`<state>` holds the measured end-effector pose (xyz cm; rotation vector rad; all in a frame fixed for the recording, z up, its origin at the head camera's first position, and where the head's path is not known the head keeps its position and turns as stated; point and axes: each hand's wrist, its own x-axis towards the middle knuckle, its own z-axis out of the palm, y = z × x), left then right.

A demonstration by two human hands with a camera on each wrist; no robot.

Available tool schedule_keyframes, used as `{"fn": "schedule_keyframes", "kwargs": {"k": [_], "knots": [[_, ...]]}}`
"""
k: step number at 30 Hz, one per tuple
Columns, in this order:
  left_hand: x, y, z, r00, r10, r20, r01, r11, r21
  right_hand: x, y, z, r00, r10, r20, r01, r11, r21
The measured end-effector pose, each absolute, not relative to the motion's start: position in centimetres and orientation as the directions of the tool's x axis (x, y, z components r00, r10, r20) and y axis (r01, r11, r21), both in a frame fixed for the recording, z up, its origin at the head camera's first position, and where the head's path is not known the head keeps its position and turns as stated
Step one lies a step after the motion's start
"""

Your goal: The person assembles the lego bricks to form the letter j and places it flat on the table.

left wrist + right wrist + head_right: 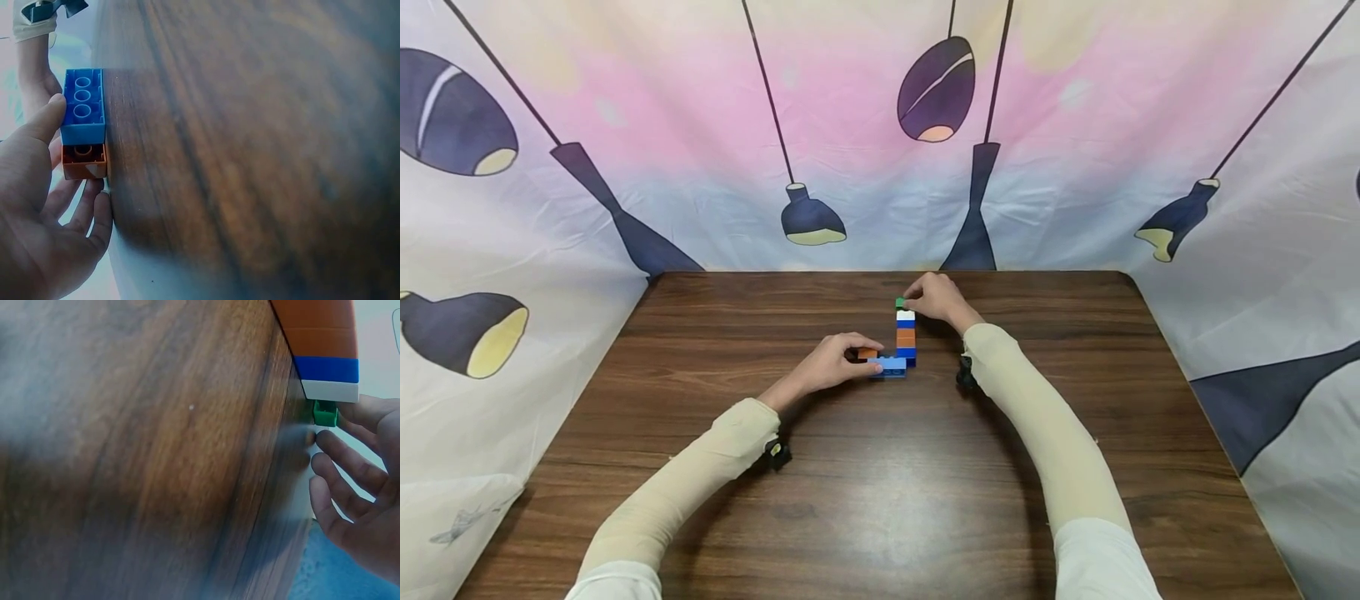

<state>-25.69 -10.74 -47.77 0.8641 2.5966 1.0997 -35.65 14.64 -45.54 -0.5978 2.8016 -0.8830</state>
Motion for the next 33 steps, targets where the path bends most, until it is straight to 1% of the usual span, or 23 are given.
{"fn": "schedule_keyframes", "kwargs": {"k": [18,29,33], "knots": [[-25.79,-10.67,-47.92,-0.809,0.585,0.052,0.443,0.551,0.707,-35.4,14.88,-45.45,-0.907,-0.421,0.002,-0.351,0.753,-0.557],[-25.86,-10.7,-47.83,-0.806,0.591,0.046,0.445,0.552,0.705,-35.36,15.09,-45.47,-0.908,-0.42,-0.012,-0.341,0.753,-0.563],[-25.93,-10.78,-47.87,-0.804,0.592,0.047,0.446,0.55,0.706,-35.24,15.49,-45.16,-0.909,-0.417,0.005,-0.345,0.746,-0.569]]}}
